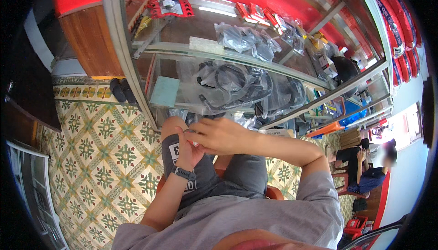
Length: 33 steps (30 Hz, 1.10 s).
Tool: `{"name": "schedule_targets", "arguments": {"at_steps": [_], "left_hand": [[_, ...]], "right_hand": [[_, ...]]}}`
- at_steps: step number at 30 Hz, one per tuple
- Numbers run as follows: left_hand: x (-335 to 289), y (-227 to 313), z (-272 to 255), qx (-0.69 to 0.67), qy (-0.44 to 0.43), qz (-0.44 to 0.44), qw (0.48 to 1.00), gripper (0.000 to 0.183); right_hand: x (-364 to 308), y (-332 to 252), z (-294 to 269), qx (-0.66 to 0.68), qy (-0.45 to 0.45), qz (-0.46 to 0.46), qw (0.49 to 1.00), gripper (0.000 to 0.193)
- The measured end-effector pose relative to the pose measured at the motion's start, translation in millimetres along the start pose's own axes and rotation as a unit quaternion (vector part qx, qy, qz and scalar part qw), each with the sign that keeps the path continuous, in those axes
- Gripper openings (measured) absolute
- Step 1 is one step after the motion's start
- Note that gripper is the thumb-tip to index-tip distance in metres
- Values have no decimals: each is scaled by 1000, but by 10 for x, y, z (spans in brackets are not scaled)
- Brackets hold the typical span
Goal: The person sits in a chair and reaches into a glass display shelf to retrieve and reorganize several packaged motorcycle parts by hand. They hold a small red box while using their other hand to move various wrapped items and components around on the different levels of the shelf.
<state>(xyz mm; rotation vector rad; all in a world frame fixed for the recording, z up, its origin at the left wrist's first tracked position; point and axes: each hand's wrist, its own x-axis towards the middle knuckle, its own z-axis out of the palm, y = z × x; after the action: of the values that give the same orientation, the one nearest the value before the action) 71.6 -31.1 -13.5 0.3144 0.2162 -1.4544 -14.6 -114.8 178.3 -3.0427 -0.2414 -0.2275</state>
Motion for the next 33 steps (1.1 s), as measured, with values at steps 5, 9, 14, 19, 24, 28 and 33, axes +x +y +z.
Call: {"name": "schedule_targets", "arguments": {"at_steps": [5, 9, 14, 19, 24, 28, 33], "left_hand": [[-172, 27, 342, -101, -141, -56, 983, 72], [-140, 72, 296, -54, -42, -73, 995, 60], [-19, 40, 127, -79, -61, -93, 991, 52], [-54, 168, 100, -59, -31, -59, 996, 48], [-5, 3, 123, 11, -19, -78, 997, 46], [-72, -23, 132, 68, 2, -119, 991, 47], [-127, -120, 22, 56, -72, -197, 976, 58]], "right_hand": [[-137, 154, -8, -40, 135, -25, 990, 39], [-193, 682, -1012, -159, 385, 131, 899, 38], [-398, 2110, -2028, -300, 420, 215, 829, 33], [-193, 1760, -2021, -192, 477, 173, 840, 42], [-551, 28, -685, -23, 275, 104, 956, 46], [-687, -738, 178, 117, 340, -29, 933, 33], [-930, -881, 533, 159, 336, 15, 928, 41]]}}
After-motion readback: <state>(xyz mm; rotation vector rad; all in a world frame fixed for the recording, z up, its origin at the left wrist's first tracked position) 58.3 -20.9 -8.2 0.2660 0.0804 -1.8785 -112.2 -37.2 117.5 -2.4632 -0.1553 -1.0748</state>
